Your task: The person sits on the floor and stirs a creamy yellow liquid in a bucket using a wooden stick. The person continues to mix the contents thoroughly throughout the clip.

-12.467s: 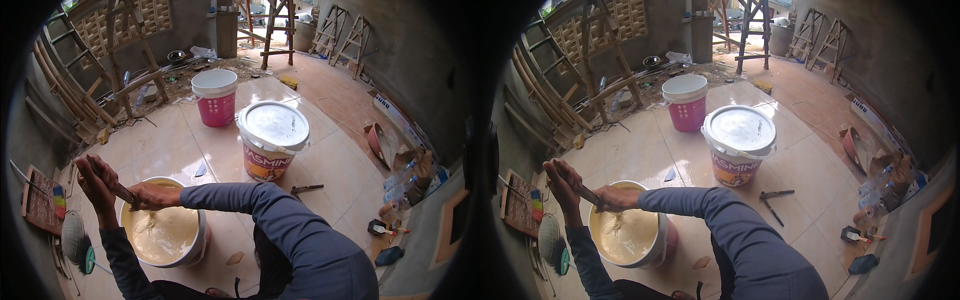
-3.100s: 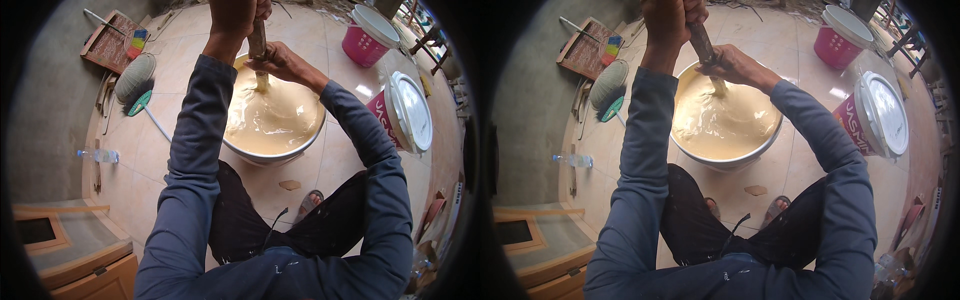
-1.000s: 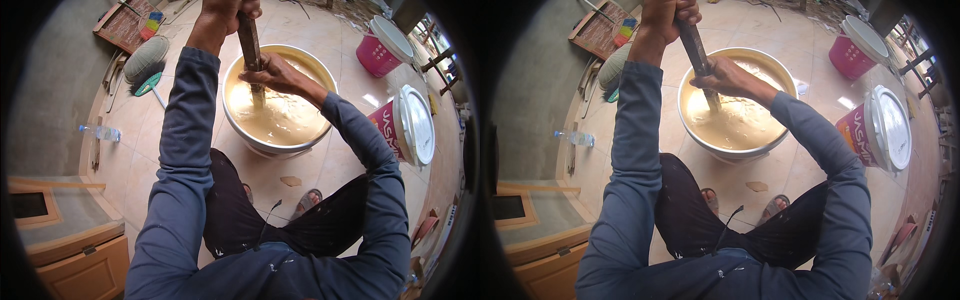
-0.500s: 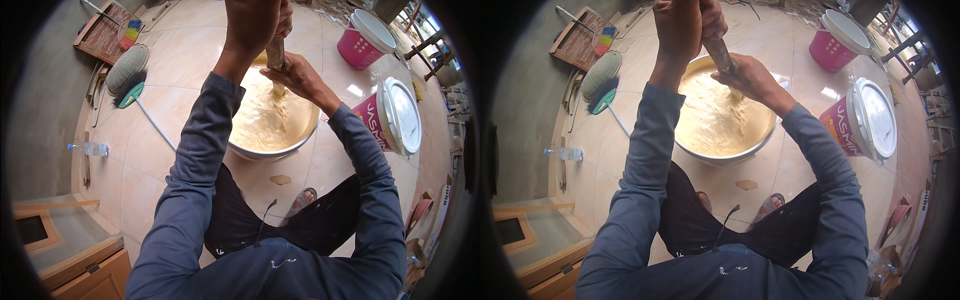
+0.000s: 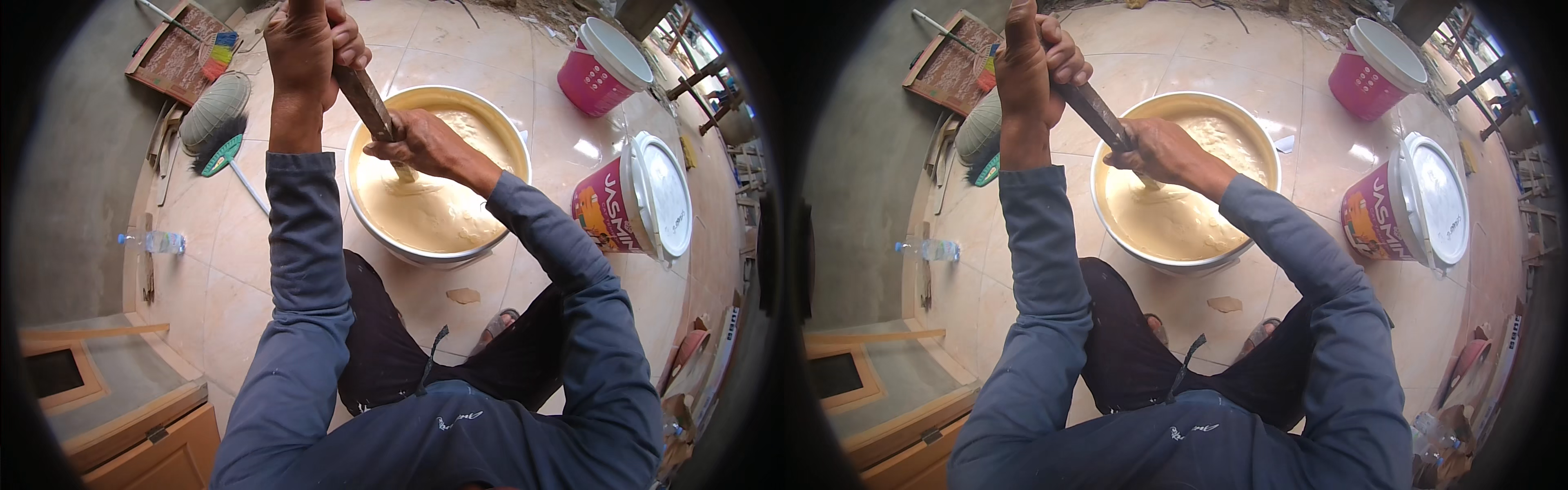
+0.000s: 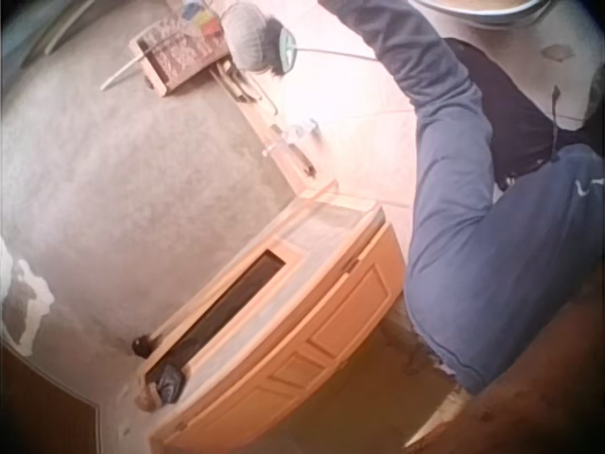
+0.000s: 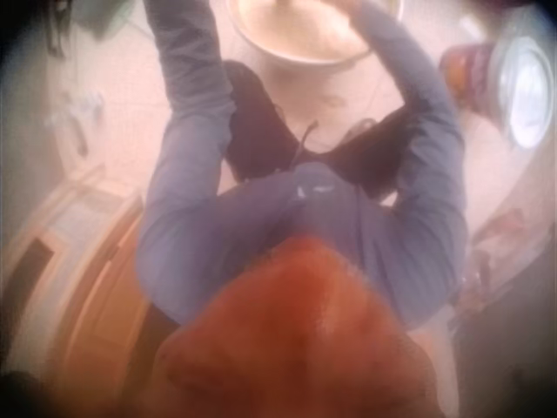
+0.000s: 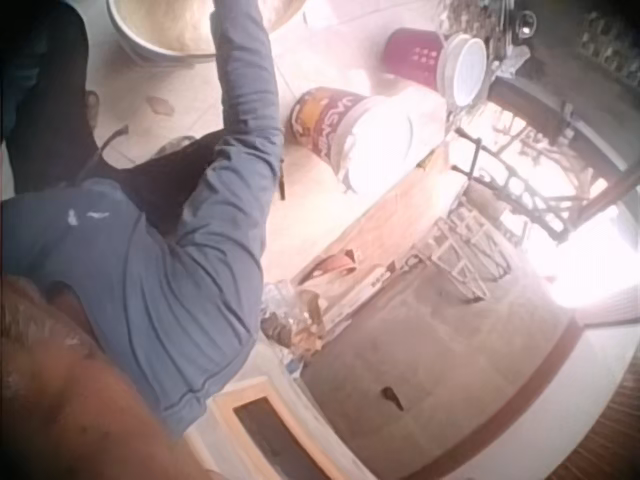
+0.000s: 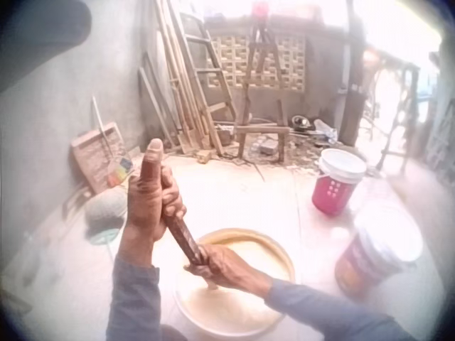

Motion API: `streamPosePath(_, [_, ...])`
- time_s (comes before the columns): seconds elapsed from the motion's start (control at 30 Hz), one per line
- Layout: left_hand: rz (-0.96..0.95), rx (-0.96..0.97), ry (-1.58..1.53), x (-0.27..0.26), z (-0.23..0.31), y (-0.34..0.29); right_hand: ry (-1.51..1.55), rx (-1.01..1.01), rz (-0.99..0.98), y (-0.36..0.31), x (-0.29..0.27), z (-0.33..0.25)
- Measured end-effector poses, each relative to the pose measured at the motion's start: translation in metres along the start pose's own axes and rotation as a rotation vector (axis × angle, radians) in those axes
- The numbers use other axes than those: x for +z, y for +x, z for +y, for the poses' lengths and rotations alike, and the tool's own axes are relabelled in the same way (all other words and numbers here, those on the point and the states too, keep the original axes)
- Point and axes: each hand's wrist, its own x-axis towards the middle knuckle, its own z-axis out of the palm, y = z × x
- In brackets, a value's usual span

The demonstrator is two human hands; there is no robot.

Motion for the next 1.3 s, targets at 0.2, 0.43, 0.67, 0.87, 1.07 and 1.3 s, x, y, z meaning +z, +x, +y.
streamPosePath(0.2, [-0.207, -0.011, -0.073, 0.046, -0.005, -0.018, 0.006, 0.137, -0.069, -0.049, -0.033, 0.002])
streamPosePath(0.43, [-0.293, 0.168, -0.152, 0.079, -0.009, -0.038, -0.207, 0.023, 0.12, -0.063, -0.052, 0.017])
streamPosePath(0.67, [-0.243, 0.135, -0.027, 0.079, -0.003, -0.031, -0.081, -0.038, 0.214, -0.032, -0.044, 0.029])
streamPosePath(0.87, [-0.139, 0.14, 0.102, 0.055, 0.01, -0.021, 0.052, 0.013, 0.111, -0.02, -0.022, 0.02])
streamPosePath(1.07, [-0.216, -0.012, -0.061, 0.053, 0.002, -0.024, 0.004, 0.1, -0.007, -0.052, -0.032, 0.002])
streamPosePath(1.3, [-0.269, 0.117, -0.145, 0.068, -0.008, -0.04, -0.158, 0.123, 0.055, -0.07, -0.051, 0.0])
